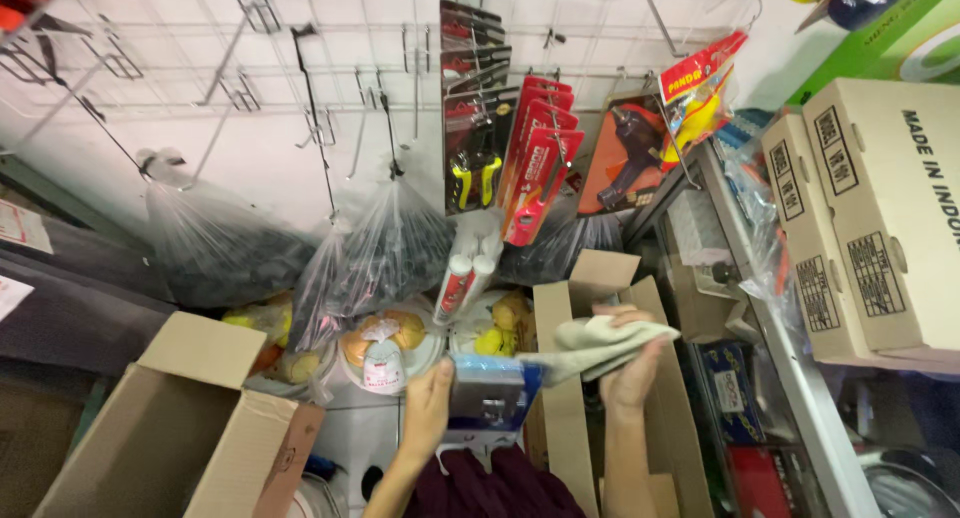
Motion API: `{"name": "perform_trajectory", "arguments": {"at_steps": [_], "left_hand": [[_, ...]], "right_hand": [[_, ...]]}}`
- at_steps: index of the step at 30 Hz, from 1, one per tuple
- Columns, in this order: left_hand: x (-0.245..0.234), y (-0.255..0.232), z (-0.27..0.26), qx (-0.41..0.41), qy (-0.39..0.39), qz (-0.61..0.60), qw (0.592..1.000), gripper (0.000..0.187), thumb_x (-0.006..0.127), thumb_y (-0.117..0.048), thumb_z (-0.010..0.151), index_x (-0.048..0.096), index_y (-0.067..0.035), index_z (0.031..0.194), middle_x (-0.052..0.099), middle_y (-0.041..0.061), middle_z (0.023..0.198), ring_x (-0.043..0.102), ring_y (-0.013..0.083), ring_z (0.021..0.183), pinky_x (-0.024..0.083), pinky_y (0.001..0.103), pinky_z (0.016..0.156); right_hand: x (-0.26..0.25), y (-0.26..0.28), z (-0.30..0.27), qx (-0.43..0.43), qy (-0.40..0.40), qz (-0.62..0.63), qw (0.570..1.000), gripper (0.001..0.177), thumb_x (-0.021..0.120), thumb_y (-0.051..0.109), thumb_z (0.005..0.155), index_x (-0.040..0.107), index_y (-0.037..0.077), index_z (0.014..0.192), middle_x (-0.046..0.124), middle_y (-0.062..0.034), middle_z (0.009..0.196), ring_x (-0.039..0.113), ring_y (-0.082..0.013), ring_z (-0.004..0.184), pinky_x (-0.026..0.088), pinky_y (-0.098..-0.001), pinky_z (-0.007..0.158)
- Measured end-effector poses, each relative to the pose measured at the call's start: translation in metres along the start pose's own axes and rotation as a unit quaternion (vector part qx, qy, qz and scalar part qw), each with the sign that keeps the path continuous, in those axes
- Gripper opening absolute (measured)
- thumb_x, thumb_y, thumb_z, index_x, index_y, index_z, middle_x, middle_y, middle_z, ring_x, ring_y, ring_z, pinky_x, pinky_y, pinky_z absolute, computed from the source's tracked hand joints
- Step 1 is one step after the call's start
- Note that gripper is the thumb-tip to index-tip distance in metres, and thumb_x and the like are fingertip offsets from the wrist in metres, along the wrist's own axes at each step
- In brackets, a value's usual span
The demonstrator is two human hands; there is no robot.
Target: The person takes various hardware items, including a lock and a cable, out of boxes and bags and wipes them with a cloth.
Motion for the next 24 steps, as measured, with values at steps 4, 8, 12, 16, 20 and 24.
{"name": "perform_trajectory", "arguments": {"at_steps": [4, 8, 12, 16, 20, 24], "left_hand": [[0.008, 0.004, 0.003, -0.051, -0.058, -0.154, 0.985, 0.056, 0.043, -0.039, 0.113, 0.065, 0.007, 0.089, 0.061, 0.002, 0.08, 0.051, 0.0096, 0.075, 0.046, 0.028, 0.069], [0.009, -0.005, 0.003, -0.066, -0.066, -0.133, 0.987, 0.053, 0.041, -0.041, 0.107, 0.069, 0.003, 0.093, 0.068, 0.002, 0.082, 0.057, 0.0088, 0.075, 0.05, 0.027, 0.071], [0.015, -0.006, -0.005, -0.044, -0.081, -0.126, 0.988, 0.054, 0.043, -0.041, 0.109, 0.069, 0.003, 0.092, 0.067, 0.004, 0.083, 0.056, 0.0084, 0.078, 0.049, 0.027, 0.071], [0.015, -0.012, -0.002, -0.034, -0.088, -0.18, 0.979, 0.054, 0.045, -0.041, 0.113, 0.069, 0.005, 0.098, 0.065, 0.006, 0.089, 0.055, 0.0094, 0.083, 0.049, 0.028, 0.076], [0.001, -0.02, 0.01, -0.133, -0.106, -0.307, 0.936, 0.051, 0.043, -0.045, 0.104, 0.066, 0.001, 0.106, 0.074, 0.009, 0.096, 0.069, 0.0154, 0.086, 0.055, 0.032, 0.082], [0.003, -0.027, 0.012, -0.122, -0.118, -0.291, 0.942, 0.054, 0.044, -0.046, 0.107, 0.064, 0.004, 0.108, 0.074, 0.012, 0.099, 0.069, 0.0173, 0.089, 0.055, 0.034, 0.085]], "right_hand": [[0.057, -0.01, -0.044, 0.117, 0.11, 0.072, 0.984, 0.067, 0.036, 0.07, 0.101, 0.053, 0.008, 0.122, 0.065, -0.0207, 0.122, 0.064, -0.0311, 0.113, 0.054, -0.0475, 0.098], [0.072, -0.013, -0.074, 0.05, 0.099, -0.121, 0.987, 0.063, 0.05, 0.06, 0.101, 0.04, 0.006, 0.132, 0.057, -0.0155, 0.132, 0.056, -0.024, 0.12, 0.042, -0.0359, 0.106], [0.046, -0.046, -0.077, 0.046, 0.029, -0.229, 0.972, 0.057, 0.056, 0.053, 0.106, 0.055, -0.001, 0.125, 0.058, -0.0106, 0.116, 0.055, -0.0203, 0.108, 0.045, -0.0337, 0.099], [0.009, -0.081, -0.049, 0.279, -0.179, 0.077, 0.94, 0.056, 0.045, 0.058, 0.115, 0.058, 0.005, 0.125, 0.059, -0.0074, 0.107, 0.055, -0.0217, 0.093, 0.046, -0.0365, 0.078], [0.004, -0.056, -0.024, 0.219, -0.108, 0.234, 0.941, 0.062, 0.041, 0.056, 0.111, 0.051, 0.001, 0.138, 0.059, -0.0129, 0.119, 0.059, -0.0247, 0.105, 0.049, -0.0391, 0.088], [0.043, -0.034, -0.069, 0.286, -0.019, 0.183, 0.94, 0.071, 0.042, 0.057, 0.102, 0.044, 0.003, 0.148, 0.058, -0.014, 0.132, 0.06, -0.0233, 0.118, 0.051, -0.0389, 0.1]]}}
Point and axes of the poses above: each hand's wrist, its own z-axis towards the middle knuckle, its own x-axis out of the palm, y = z × x, the point moved 2 cm from there along z, towards the middle knuckle
